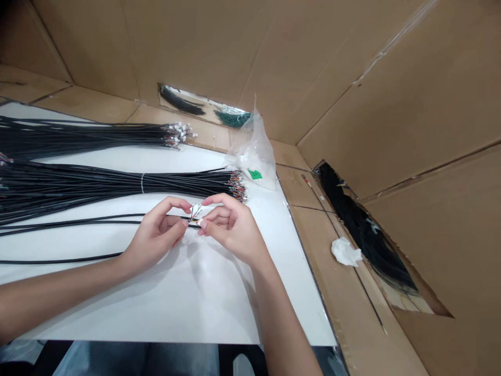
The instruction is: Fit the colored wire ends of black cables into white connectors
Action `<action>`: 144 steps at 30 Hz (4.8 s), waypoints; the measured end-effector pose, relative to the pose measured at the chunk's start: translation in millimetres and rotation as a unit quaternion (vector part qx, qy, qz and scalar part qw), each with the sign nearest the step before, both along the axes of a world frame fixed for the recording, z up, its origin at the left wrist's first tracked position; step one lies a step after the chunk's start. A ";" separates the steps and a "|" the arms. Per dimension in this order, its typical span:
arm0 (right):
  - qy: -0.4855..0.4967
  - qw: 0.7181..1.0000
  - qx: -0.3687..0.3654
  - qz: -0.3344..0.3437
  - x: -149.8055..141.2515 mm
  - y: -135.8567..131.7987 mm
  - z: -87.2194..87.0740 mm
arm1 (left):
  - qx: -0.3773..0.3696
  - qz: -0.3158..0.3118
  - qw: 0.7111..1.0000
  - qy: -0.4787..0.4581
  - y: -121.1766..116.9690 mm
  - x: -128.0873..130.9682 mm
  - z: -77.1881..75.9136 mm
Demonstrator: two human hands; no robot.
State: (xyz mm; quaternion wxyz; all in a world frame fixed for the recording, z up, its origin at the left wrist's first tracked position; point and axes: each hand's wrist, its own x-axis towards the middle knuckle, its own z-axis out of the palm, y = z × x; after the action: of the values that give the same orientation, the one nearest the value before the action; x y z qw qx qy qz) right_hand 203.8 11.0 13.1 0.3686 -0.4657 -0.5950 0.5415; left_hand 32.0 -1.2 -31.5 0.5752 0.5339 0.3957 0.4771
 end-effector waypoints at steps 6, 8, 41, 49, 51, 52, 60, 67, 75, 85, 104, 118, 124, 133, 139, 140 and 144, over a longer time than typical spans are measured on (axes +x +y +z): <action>-0.011 0.999 0.027 0.043 0.6 -1.9 -2.4 | 0.020 -0.003 1.000 -0.003 -1.3 0.2 -0.3; -0.018 0.998 0.028 0.048 1.0 -1.8 -3.3 | 0.019 0.000 1.000 0.002 -1.5 0.5 -0.3; -0.057 0.998 0.009 0.034 -2.0 -3.0 4.3 | 0.012 -0.004 1.000 0.004 -1.4 0.9 0.5; -0.050 0.997 0.028 0.059 -0.6 -3.8 2.1 | 0.072 0.004 0.997 0.017 -0.7 1.4 -2.3; -0.043 0.996 0.033 0.066 -0.2 -4.0 1.2 | 0.084 0.001 0.996 0.015 0.0 1.3 -3.3; -0.041 0.996 0.035 0.067 0.0 -4.1 0.9 | 0.087 -0.001 0.996 0.014 0.5 1.1 -3.7; -0.053 0.994 0.058 0.076 0.1 -3.2 0.2 | 0.103 -0.016 0.994 0.004 4.1 -1.0 -6.5; -0.062 0.990 0.095 0.080 0.7 -3.1 -2.7 | 0.081 -0.032 0.996 0.015 2.6 -0.6 -3.2; -0.065 0.984 0.129 0.101 0.1 -2.1 -5.2 | 0.075 -0.053 0.995 0.048 3.4 -1.6 -0.5; -0.089 0.984 0.130 0.088 -1.9 -2.5 -3.2 | 0.074 -0.084 0.993 0.030 4.0 -3.2 -3.2; 0.004 0.999 -0.034 0.030 -1.2 0.5 0.2 | 0.094 -0.070 0.991 0.062 3.7 -2.2 -5.3; 0.067 0.988 -0.119 0.068 4.2 3.5 0.8 | 0.241 -0.017 0.954 0.176 -3.5 -2.0 -1.5; 0.066 0.985 -0.132 0.085 4.7 3.4 -1.9 | 0.263 -0.002 0.947 0.183 -3.6 -1.7 -2.7; 0.073 0.983 -0.144 0.091 5.4 1.9 -0.2 | 0.301 0.002 0.932 0.202 -5.2 -1.6 -6.7; 0.079 0.982 -0.141 0.098 4.9 1.6 -1.2 | 0.305 0.006 0.925 0.227 -5.1 -2.8 -6.9; 0.079 0.982 -0.140 0.101 5.3 1.7 -1.7 | 0.309 0.009 0.923 0.228 -4.8 -3.0 -7.1; 0.076 0.981 -0.131 0.118 7.9 2.2 -3.1 | 0.321 0.014 0.918 0.234 -4.0 -3.2 -7.4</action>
State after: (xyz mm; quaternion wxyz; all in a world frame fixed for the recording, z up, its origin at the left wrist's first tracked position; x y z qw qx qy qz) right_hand 211.8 13.2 10.0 0.2824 -0.3939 -0.5399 0.6882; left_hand 28.8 -5.2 -38.9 0.2573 0.7808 0.3522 0.4474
